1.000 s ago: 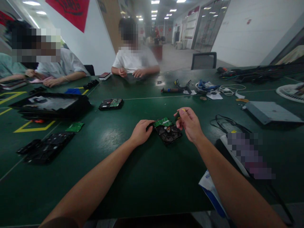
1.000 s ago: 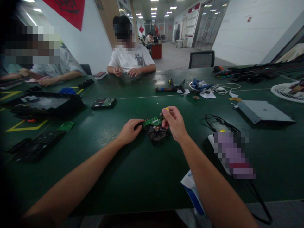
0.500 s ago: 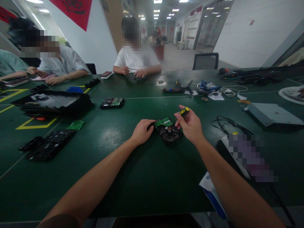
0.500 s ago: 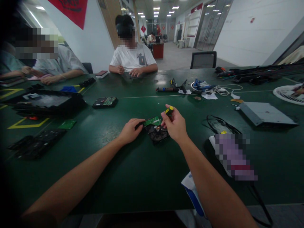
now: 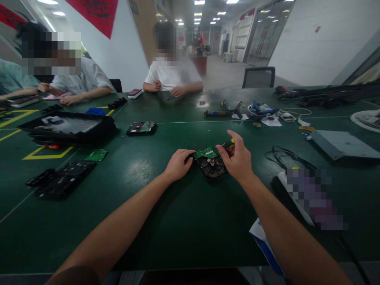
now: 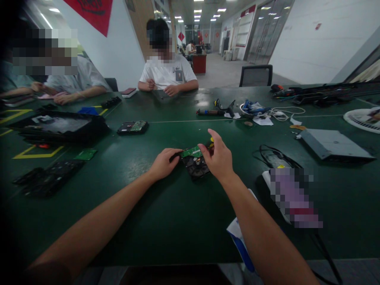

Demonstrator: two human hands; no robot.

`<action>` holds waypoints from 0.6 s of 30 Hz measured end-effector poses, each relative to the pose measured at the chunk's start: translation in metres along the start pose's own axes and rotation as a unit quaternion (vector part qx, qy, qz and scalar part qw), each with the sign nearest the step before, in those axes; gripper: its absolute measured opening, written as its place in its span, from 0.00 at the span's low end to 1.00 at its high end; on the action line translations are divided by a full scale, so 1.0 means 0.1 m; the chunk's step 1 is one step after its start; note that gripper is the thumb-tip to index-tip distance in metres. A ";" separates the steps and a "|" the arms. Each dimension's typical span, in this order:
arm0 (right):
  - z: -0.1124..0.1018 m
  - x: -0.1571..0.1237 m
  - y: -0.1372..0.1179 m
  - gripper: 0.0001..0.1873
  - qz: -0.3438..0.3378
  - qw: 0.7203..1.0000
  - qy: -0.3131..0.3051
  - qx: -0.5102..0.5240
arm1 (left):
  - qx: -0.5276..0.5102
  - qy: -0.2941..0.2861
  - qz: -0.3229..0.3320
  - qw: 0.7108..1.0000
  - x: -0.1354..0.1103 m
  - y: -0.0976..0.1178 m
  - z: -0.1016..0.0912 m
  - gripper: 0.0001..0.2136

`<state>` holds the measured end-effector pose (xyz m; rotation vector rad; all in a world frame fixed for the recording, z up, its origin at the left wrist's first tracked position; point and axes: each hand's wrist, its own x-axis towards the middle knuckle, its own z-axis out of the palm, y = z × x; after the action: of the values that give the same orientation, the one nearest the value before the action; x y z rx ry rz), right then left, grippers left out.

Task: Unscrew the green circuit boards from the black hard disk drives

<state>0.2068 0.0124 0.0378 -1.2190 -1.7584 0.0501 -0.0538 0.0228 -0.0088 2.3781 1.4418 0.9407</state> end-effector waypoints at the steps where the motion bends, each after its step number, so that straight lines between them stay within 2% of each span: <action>1: 0.00 0.00 -0.01 0.35 -0.008 1.000 0.002 -0.007 | 0.000 0.000 -0.001 1.000 0.00 0.01 0.00 0.15; 4: -0.02 0.00 -0.06 0.38 -0.005 1.000 0.002 -0.008 | -0.001 -0.003 -0.002 1.000 0.00 0.01 -0.01 0.16; 10: -0.08 0.00 -0.18 0.39 0.084 0.994 -0.034 0.064 | -0.007 0.000 -0.004 1.000 0.00 -0.01 0.00 0.16; 14: -0.11 0.00 -0.19 0.40 0.083 0.990 0.009 0.113 | -0.013 -0.001 -0.006 1.000 0.00 -0.01 0.00 0.16; 18: -0.11 0.00 -0.13 0.40 0.095 0.991 0.039 0.088 | -0.013 0.000 -0.006 1.000 0.00 -0.01 -0.01 0.16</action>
<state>0.2057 0.0011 0.0501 -1.2370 -1.5330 0.2615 -0.0549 0.0236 -0.0086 2.3487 1.4333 0.9502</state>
